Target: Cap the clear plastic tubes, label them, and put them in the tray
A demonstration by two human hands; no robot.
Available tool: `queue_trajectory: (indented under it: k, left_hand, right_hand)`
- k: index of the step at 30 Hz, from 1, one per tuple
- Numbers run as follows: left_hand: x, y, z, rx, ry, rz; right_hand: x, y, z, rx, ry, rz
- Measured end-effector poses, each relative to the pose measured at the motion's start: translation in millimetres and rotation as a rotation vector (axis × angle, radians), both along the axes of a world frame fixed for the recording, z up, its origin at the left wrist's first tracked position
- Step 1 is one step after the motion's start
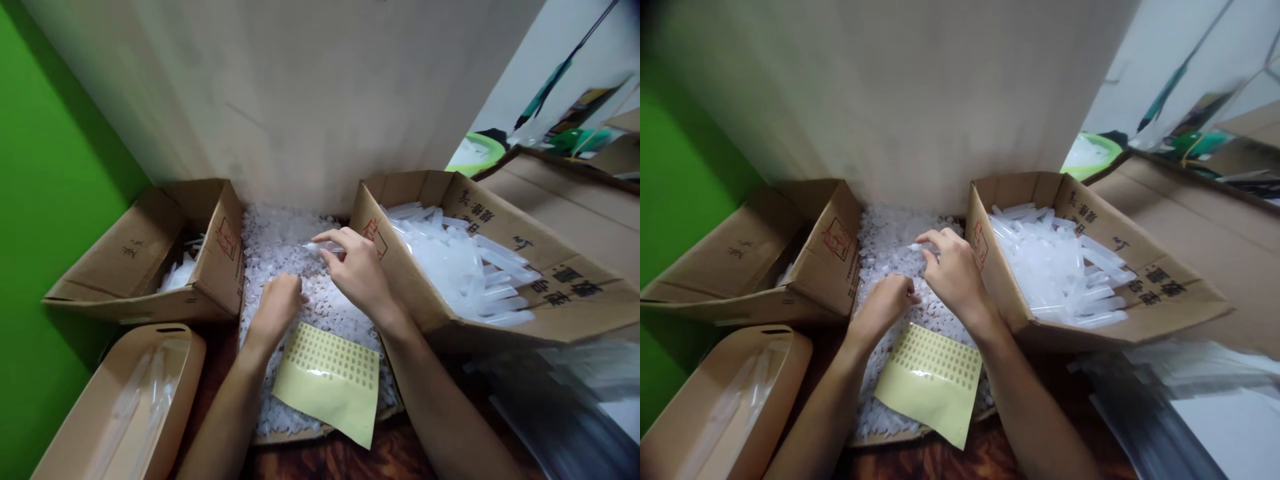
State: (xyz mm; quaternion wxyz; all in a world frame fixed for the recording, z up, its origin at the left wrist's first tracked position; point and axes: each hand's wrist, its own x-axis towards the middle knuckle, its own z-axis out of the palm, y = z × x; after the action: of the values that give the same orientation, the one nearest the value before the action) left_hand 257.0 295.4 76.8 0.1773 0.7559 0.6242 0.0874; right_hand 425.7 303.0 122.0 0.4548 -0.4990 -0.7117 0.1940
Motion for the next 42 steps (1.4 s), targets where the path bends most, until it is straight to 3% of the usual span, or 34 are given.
queue_trajectory:
  k: [5, 8, 11, 16, 22, 26, 32, 37, 42]
  left_hand:
    - [-7, 6, 16.6, 0.125, -0.187, -0.043]
    - [-18, 7, 32.5, 0.312, -0.508, 0.035]
    - [-25, 4, 44.0, 0.411, -0.745, -0.031]
    - [-26, -4, 55.5, 0.416, -0.727, -0.182]
    - [-26, -12, 62.5, 0.598, -0.625, -0.202]
    - [-25, -13, 62.5, 0.560, -0.740, -0.183]
    - [-22, -13, 62.5, 0.677, -0.822, -0.307]
    - [-18, -20, 65.7, 0.436, -0.761, -0.102]
    - [-19, -21, 66.3, 0.484, -0.773, -0.198]
  right_hand:
    - [2, -3, 9.9, -0.077, 0.108, -0.024]
    - [2, -5, 13.3, -0.076, 0.182, 0.007]
    - [0, -7, 13.4, -0.091, 0.241, 0.074]
    - [-3, -10, 15.8, -0.097, 0.294, 0.175]
    - [2, -14, 25.7, -0.186, 0.314, 0.316]
    - [0, -14, 22.0, -0.208, 0.434, 0.326]
    - [-2, -9, 13.5, -0.406, 0.676, 0.362]
    - [2, -11, 20.7, -0.263, 0.581, 0.362]
    - [3, -11, 23.5, -0.203, 0.565, 0.316]
